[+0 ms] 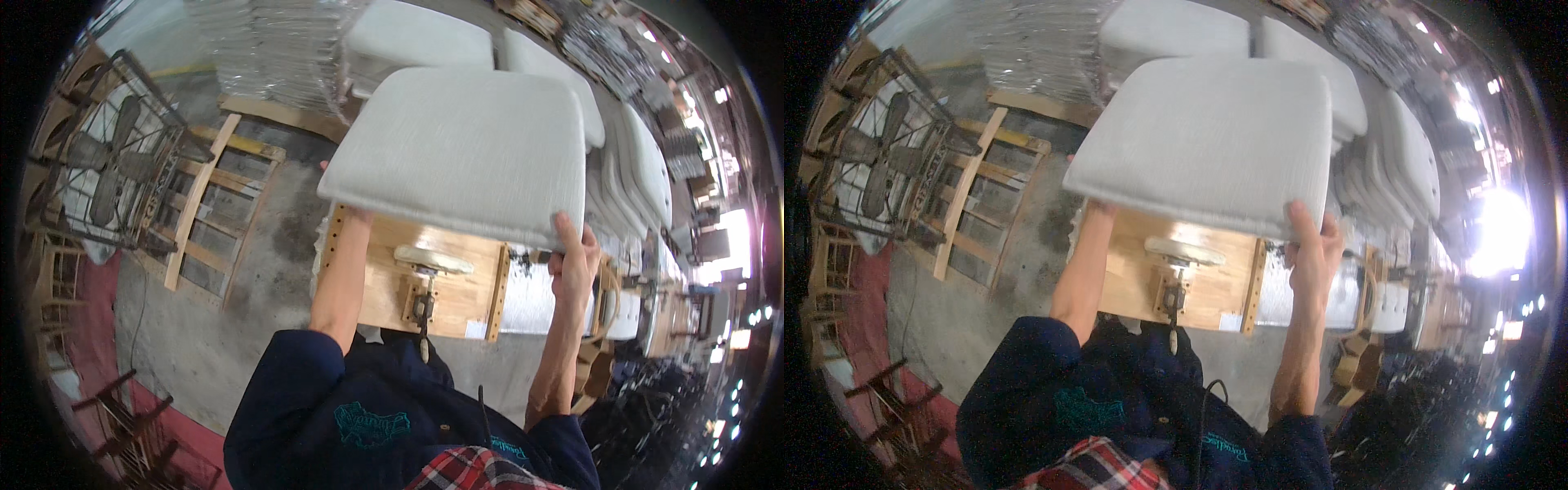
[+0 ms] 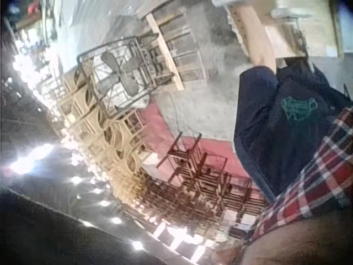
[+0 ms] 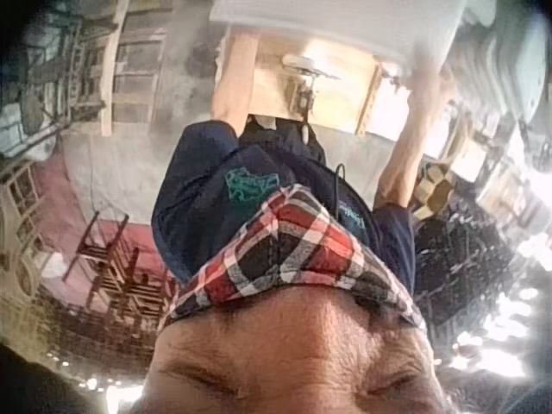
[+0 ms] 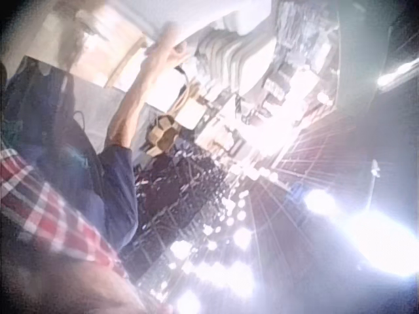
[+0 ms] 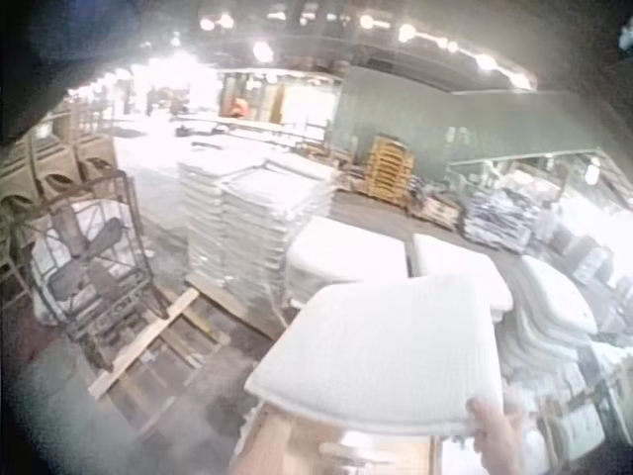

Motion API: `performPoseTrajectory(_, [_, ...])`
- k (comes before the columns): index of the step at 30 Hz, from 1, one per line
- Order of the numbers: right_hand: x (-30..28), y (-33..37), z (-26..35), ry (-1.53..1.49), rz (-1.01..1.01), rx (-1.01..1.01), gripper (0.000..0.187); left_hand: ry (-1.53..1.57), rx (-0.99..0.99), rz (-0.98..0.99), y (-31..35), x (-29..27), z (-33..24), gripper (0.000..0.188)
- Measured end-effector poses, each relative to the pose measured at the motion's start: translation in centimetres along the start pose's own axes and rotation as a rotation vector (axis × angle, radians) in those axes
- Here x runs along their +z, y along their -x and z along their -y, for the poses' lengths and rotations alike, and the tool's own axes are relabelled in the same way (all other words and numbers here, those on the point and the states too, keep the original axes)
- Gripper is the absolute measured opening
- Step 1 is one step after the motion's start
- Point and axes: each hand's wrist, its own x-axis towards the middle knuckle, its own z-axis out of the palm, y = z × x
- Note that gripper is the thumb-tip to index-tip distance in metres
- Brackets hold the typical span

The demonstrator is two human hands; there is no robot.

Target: The person places a white cushion onto a wooden chair frame, aligns it, and secures it using a pneumatic drill and screws. The process is repeated for a second cushion. The person handles cushions, screws, and a drill while working at a fixed assembly station.

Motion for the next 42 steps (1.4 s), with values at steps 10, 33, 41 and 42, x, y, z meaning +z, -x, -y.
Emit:
performPoseTrajectory(10, [-10.8, 10.9, -8.8, -0.258, -0.034, 0.132, 0.046, -0.568, 0.05, -0.846, 6.5, 18.1, -0.6, 0.081])
performPoseTrajectory(33, [-5.8, -5.4, -30.9, -0.924, -0.176, 0.024, 0.08, -0.647, -0.365, -0.17, -1.0, 8.6, -2.4, 0.09])
performPoseTrajectory(41, [-6.0, -2.0, -33.2, -1.29, -0.133, 0.311, 0.074, -0.554, -0.512, -0.754, 1.7, 13.8, 1.0, 0.075])
performPoseTrajectory(42, [-6.2, -0.6, -32.5, -1.321, -0.138, 0.346, 0.074, -0.604, -0.54, -0.757, 3.7, 12.2, -0.1, 0.068])
